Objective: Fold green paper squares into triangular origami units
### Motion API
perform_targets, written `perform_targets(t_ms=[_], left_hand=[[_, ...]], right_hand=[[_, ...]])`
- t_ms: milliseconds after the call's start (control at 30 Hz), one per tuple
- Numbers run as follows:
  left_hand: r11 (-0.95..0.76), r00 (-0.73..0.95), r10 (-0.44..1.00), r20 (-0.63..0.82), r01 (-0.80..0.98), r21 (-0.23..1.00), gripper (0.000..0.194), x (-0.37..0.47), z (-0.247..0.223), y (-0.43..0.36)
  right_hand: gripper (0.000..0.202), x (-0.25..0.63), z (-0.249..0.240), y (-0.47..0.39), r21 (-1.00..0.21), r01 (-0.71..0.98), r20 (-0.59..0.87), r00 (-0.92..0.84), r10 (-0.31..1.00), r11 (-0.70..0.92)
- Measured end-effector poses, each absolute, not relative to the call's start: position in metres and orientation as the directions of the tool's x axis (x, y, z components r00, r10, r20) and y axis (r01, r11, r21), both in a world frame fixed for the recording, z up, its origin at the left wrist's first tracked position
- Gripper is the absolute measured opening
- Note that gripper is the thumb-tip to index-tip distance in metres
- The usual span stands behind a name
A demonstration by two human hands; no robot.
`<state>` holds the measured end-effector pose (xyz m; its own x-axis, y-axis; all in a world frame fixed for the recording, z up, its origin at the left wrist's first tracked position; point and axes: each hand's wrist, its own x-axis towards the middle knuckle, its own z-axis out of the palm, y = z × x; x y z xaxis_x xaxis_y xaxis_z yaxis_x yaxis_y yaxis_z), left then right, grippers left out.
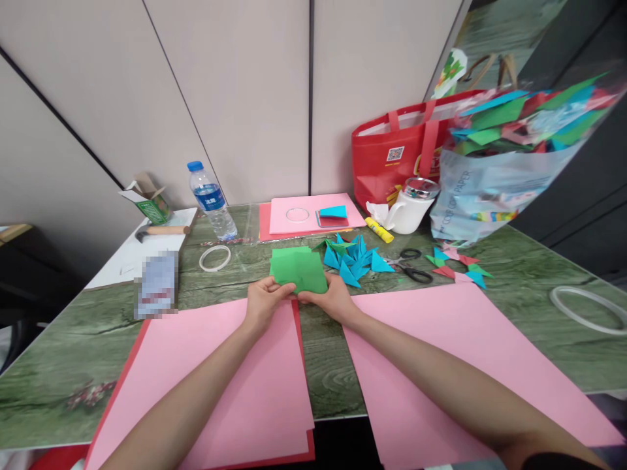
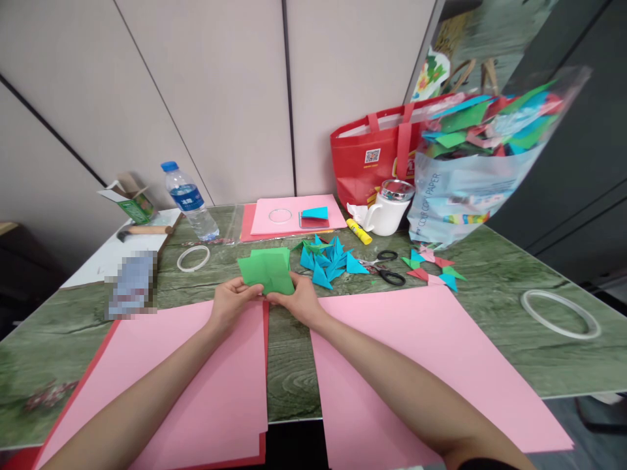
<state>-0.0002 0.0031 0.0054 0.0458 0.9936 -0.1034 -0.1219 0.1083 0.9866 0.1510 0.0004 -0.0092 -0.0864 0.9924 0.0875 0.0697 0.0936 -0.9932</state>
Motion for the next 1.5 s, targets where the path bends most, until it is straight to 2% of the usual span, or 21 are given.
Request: perform_targets(t_ms=[300,600,733,1167,1500], left_hand=[[0.115,0.053,0.993,-0.109,-0.124,0.986,0.033,-0.0016,0.0004,0.0041],[0.103,0.109,0.99,-0.086,-0.159,0.982,0.034,-0.0003,-0.0002,0.0037],[0.103,0.09,0.991,-0.094,-0.095,0.99,0.029,-0.0015,0.0007,0.0049],[0.158,0.115,0.983,-0.141,-0.148,0.976,0.027,-0.0058,0.0004,0.0086],[0.112,0.094,0.99,-0.103,-0.096,0.989,0.028,-0.0027,0.0004,0.007]], right_hand=[[0.026,0.1496,-0.0098,0.0012,-0.999,0.012,0.036,-0.103,0.994,0.037],[0.021,0.1497,-0.0113,0.0044,-0.992,0.114,0.041,-0.08,0.996,0.05],[0.024,0.1509,-0.0124,0.0052,-0.989,0.133,0.055,-0.063,0.996,0.063],[0.028,0.1528,-0.0167,0.0062,-1.0,-0.012,0.004,-0.07,0.998,0.004],[0.032,0.1533,-0.0153,0.0077,-0.991,0.121,0.046,-0.047,0.998,0.052]])
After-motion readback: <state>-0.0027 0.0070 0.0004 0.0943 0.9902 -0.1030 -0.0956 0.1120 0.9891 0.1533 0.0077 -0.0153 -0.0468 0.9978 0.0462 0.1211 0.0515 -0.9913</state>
